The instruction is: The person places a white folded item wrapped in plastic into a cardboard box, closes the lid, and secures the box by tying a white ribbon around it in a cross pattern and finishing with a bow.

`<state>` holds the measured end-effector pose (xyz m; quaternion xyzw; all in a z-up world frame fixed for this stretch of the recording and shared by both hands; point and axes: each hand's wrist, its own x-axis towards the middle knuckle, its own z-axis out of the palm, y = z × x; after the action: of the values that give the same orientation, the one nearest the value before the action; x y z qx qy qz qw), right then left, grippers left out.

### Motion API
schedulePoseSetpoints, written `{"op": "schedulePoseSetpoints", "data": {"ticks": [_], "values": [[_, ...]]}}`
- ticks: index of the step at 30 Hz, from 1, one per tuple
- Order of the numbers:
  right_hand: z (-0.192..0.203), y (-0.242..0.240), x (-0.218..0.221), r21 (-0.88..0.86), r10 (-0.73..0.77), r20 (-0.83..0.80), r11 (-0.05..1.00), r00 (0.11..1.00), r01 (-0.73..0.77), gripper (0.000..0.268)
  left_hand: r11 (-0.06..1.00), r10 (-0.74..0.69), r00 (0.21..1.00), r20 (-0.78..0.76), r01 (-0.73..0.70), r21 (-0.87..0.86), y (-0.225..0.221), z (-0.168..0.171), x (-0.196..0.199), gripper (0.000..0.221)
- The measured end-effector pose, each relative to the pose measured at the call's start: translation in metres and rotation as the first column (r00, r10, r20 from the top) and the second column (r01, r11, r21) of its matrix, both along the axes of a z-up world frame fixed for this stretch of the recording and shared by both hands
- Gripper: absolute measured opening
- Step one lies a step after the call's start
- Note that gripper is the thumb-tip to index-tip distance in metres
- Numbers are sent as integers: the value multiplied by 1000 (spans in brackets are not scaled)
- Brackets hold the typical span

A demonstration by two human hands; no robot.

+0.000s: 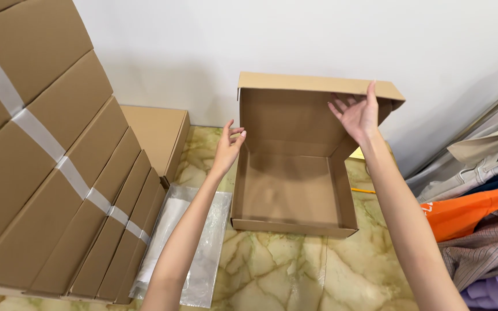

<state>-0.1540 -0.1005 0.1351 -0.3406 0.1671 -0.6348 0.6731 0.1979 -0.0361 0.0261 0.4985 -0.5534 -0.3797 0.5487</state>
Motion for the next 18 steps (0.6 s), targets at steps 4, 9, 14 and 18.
{"op": "schedulePoseSetpoints", "data": {"ticks": [4,9,14,18], "values": [[9,-28,12,-34,-51,-235,998,971,45,130,1000,10,1000,-18,-10,-16,-9,16,1,65],[-40,-96,-7,-43,-84,-978,977,193,208,102,998,61,998,26,-61,-12,-14,18,29,62],[-74,-120,-13,-160,-183,-980,960,80,231,75,991,135,989,52,-136,17,-5,3,61,57],[-78,-107,-16,-413,-407,-911,897,-68,159,61,983,179,982,53,-181,25,10,-8,72,52]]}}
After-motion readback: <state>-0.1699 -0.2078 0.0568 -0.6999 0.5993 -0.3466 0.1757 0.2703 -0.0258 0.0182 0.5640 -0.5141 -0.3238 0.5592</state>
